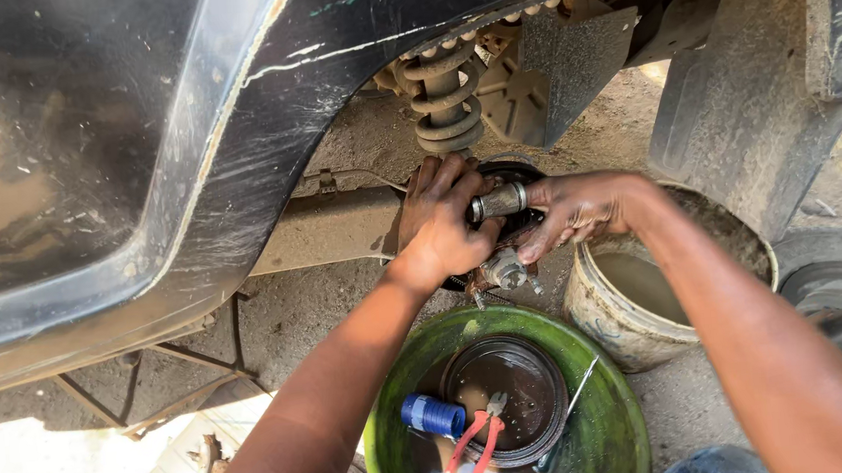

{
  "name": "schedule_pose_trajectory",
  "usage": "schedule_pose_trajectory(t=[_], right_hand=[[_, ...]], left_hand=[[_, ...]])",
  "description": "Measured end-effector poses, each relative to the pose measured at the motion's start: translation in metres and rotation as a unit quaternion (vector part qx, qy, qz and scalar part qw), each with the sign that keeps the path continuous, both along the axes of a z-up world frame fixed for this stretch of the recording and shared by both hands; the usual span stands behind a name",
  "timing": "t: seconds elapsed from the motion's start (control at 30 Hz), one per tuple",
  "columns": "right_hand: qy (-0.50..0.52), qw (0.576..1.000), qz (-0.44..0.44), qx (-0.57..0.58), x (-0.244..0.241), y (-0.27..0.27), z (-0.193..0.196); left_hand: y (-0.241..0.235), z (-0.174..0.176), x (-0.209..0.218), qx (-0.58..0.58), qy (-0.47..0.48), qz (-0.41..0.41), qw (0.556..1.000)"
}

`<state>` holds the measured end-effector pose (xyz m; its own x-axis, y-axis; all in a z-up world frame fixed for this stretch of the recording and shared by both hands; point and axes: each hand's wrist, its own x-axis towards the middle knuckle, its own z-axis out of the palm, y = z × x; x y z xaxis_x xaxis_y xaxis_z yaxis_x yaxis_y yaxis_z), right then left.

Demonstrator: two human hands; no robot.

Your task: The person cleans small metal components in a green basin filled with liquid and tools. They then apply a liquid from a blue bottle to the vehicle's brake assembly and install a cylindrical metal part into the hub.

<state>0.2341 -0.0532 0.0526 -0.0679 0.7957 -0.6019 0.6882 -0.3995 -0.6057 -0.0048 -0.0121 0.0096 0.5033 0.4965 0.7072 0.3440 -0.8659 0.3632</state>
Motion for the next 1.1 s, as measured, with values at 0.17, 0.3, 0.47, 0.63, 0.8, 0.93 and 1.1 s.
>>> schedule_pose_trajectory(t=[0.17,0.3,0.47,0.63,0.8,0.93,1.1], right_hand=[[-0.025,0.999,-0.021,0.011,0.003,0.004,-0.002],[0.065,0.991,0.099,0.068,0.014,0.008,-0.013],[0.095,0.982,-0.140,0.089,0.016,-0.009,-0.014],[0.207,0.920,-0.275,0.190,-0.007,-0.047,-0.002],[0.327,0.876,-0.310,0.169,-0.028,-0.087,0.017],[0.399,0.865,-0.263,0.157,-0.050,-0.091,0.019],[0.475,0.824,-0.289,0.113,-0.071,-0.084,0.009]], left_hand=[[0.001,0.003,0.000,0.021,-0.006,-0.001,1.000],[0.000,0.003,-0.003,0.018,-0.010,-0.015,1.000],[-0.007,0.013,-0.009,-0.002,0.014,-0.011,1.000],[-0.027,0.036,-0.014,-0.078,0.097,0.048,0.991],[-0.059,0.046,-0.027,-0.108,0.018,0.073,0.991],[-0.078,0.050,-0.026,-0.188,-0.105,-0.008,0.977],[-0.082,0.048,-0.025,-0.338,-0.178,-0.045,0.923]])
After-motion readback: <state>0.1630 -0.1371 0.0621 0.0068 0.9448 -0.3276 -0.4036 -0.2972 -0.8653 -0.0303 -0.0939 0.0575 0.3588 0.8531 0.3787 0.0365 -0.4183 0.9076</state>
